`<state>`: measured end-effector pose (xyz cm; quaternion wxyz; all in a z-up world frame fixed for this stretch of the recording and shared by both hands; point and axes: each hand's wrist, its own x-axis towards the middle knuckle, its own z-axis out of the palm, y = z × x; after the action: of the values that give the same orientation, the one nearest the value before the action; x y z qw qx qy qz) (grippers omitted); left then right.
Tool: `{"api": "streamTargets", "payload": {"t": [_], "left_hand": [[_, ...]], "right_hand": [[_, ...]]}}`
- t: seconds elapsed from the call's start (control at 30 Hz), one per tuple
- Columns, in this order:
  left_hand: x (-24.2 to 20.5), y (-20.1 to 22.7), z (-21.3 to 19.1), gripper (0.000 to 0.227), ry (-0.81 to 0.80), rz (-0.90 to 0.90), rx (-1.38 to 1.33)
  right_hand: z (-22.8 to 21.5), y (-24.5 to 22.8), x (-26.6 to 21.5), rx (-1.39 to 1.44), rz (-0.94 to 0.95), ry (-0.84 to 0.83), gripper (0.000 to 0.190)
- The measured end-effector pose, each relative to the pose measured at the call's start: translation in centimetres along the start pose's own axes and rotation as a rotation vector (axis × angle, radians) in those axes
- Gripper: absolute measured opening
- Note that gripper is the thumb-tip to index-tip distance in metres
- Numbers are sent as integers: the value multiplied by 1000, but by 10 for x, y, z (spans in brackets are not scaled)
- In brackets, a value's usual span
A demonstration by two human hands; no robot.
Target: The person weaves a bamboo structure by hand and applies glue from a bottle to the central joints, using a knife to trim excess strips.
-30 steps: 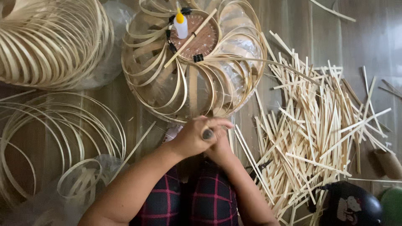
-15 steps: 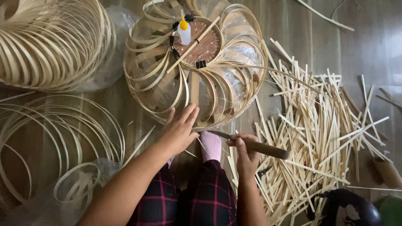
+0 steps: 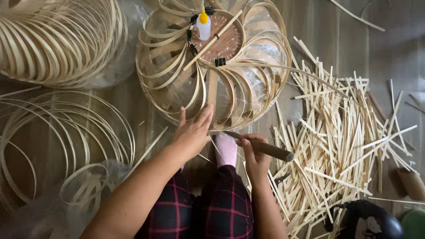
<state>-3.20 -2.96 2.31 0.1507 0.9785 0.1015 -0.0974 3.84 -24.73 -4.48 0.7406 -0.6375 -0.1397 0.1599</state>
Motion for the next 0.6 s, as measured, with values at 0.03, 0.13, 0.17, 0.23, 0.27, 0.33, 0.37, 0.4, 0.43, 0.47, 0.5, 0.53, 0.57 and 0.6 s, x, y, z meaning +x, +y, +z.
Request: {"api": "streamTargets", "payload": {"t": [0.03, 0.13, 0.17, 0.23, 0.27, 0.33, 0.37, 0.4, 0.43, 0.47, 0.5, 0.53, 0.57, 0.6], "left_hand": [[1, 0, 0, 95, -4, -1, 7], [3, 0, 0, 96, 0, 4, 21], [3, -1, 1, 96, 8, 13, 19], [3, -4, 5, 95, 11, 13, 14], [2, -5, 8, 94, 6, 6, 11], [0, -3, 11, 92, -61, -12, 34], [3, -3, 8, 91, -102, -19, 70], [5, 0, 3, 90, -142, -29, 106], [7, 3, -5, 85, -56, 5, 20], [5, 9, -13, 81, 29, 43, -65], [1, 16, -18, 77, 115, 81, -154], [-1, 23, -23, 78, 142, 190, -383], [-5, 32, -26, 80, 150, 300, -616], [-8, 39, -29, 80, 152, 387, -698]], "right_hand": [[1, -1, 1, 10, 3, -5, 18], [6, -7, 6, -34, -20, -48, 18], [6, -10, 9, -99, -48, -77, 18], [7, -11, 16, -298, -115, -121, 15], [8, -10, 19, -433, -153, -137, 13], [7, -8, 18, -605, -240, -138, 12], [9, -4, 25, -639, -310, -119, 13], [11, -1, 29, -672, -381, -99, 14], [13, 0, 30, -703, -363, -104, 16], [15, 3, 28, -734, -345, -108, 18], [13, 6, 26, -685, -276, -121, 19], [13, 11, 27, -636, -207, -137, 20], [12, 18, 24, -448, -22, -169, 25], [13, 26, 25, -259, 160, -200, 32]]}}
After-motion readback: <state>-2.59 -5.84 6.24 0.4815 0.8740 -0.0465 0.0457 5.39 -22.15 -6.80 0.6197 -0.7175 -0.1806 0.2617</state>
